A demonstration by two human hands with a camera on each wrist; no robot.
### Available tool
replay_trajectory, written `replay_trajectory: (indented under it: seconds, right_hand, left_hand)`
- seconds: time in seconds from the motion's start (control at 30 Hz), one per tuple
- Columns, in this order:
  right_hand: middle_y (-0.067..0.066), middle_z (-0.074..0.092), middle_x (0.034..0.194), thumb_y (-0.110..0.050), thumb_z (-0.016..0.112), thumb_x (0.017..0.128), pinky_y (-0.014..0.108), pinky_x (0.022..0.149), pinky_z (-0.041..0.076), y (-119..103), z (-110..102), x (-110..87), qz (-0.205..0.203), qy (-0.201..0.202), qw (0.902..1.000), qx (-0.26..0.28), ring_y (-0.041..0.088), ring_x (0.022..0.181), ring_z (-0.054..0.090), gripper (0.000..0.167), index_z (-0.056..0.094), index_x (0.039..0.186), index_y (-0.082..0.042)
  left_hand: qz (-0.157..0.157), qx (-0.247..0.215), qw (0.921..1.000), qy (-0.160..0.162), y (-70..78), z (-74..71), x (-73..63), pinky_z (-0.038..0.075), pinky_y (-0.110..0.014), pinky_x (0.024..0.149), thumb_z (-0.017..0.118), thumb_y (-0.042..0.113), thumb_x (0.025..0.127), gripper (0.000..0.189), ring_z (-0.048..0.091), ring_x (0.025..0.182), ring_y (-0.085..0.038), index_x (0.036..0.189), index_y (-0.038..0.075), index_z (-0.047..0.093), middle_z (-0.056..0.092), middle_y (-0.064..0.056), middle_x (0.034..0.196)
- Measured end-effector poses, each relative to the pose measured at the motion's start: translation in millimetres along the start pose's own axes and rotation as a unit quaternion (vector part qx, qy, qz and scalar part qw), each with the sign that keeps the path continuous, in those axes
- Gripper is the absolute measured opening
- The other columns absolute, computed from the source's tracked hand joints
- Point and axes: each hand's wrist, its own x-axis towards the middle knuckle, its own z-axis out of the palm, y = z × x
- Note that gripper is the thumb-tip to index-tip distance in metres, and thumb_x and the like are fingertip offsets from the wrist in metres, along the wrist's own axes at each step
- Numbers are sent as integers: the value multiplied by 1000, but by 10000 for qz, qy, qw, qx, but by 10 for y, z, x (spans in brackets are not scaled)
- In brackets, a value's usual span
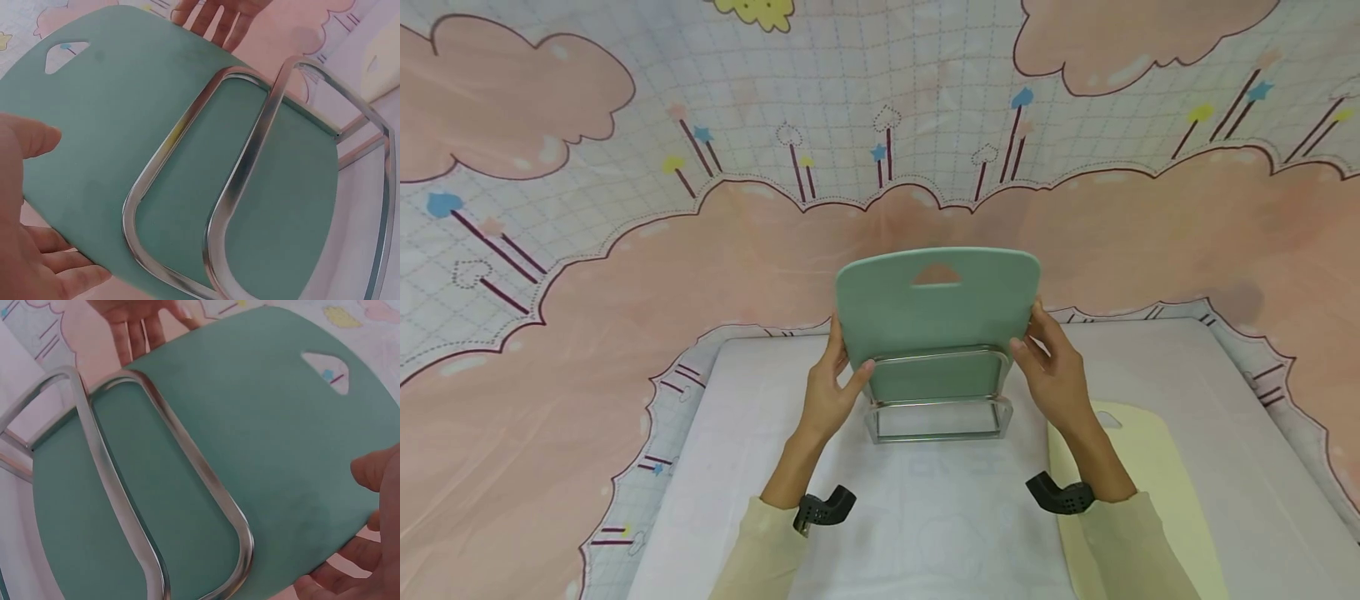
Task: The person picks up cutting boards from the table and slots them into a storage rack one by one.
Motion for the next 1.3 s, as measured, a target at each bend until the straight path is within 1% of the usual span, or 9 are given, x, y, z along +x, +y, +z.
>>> replay_trajectory:
  seconds: [0.23,0.37,0.47,0.6,0.67,0.83,1.07,1.13,1.3]
  right_hand:
    - [16,37,147,-2,56,95,45,105,34,-21,-1,21,-37,-16,9999,-160,34,125,44,63,26,151,-8]
    - [18,38,146,-1,56,95,46,103,35,-11,-5,28,-19,11,9997,-258,35,124,45,64,26,151,-6]
    - [18,39,145,-4,56,96,47,104,35,-15,-5,31,37,27,9995,-326,34,125,45,63,26,151,-7]
    - [17,38,146,-6,56,96,48,104,34,-25,-2,34,101,-1,9994,-333,33,127,44,63,25,151,-8]
    - [18,38,146,-5,56,96,48,104,34,-23,4,35,95,5,9995,-305,34,126,44,63,24,151,-7]
    - [19,38,145,-3,56,95,47,104,34,-27,15,23,39,53,9996,-277,35,124,45,63,25,151,-6]
    - [15,38,147,-6,55,97,48,104,34,-12,24,9,2,27,9995,-310,33,127,44,62,26,151,-9]
    - [15,38,146,-6,55,97,49,104,33,-3,28,7,-13,4,9995,-302,33,128,43,62,25,151,-10]
    - [17,39,146,-6,55,97,47,106,32,8,45,18,7,-28,9997,-245,34,128,42,64,23,152,-10]
  left_hand:
    - [-187,228,9995,-86,33,-6,27,34,-57,101,58,-3,91,80,39,127,-47,148,-11,2,33,-36,140]
    - [-266,211,9994,-34,-154,34,30,34,-56,102,60,1,92,84,38,129,-45,150,-4,1,29,-32,145]
    - [-278,171,9995,8,-317,67,30,34,-54,103,61,4,92,86,36,131,-42,152,1,0,21,-26,151]
    - [-294,185,9994,30,-391,75,30,35,-49,104,61,10,93,86,35,133,-36,153,6,0,15,-18,155]
    - [-305,202,9993,25,-403,71,24,34,-47,105,61,14,94,86,34,134,-34,154,9,-1,15,-15,156]
    - [-286,166,9994,-36,-409,61,9,33,-47,105,59,18,95,85,32,135,-34,154,11,-2,13,-13,156]
    - [-210,93,9997,-50,-413,42,-9,32,-46,106,59,14,95,86,31,137,-31,154,10,-3,13,-10,156]
    - [-246,65,9997,-71,-313,29,-11,32,-49,106,59,10,94,85,30,136,-34,153,6,-2,14,-15,156]
    - [-351,111,9993,-70,-310,20,-9,32,-49,105,59,13,95,85,31,135,-35,153,6,-3,15,-17,155]
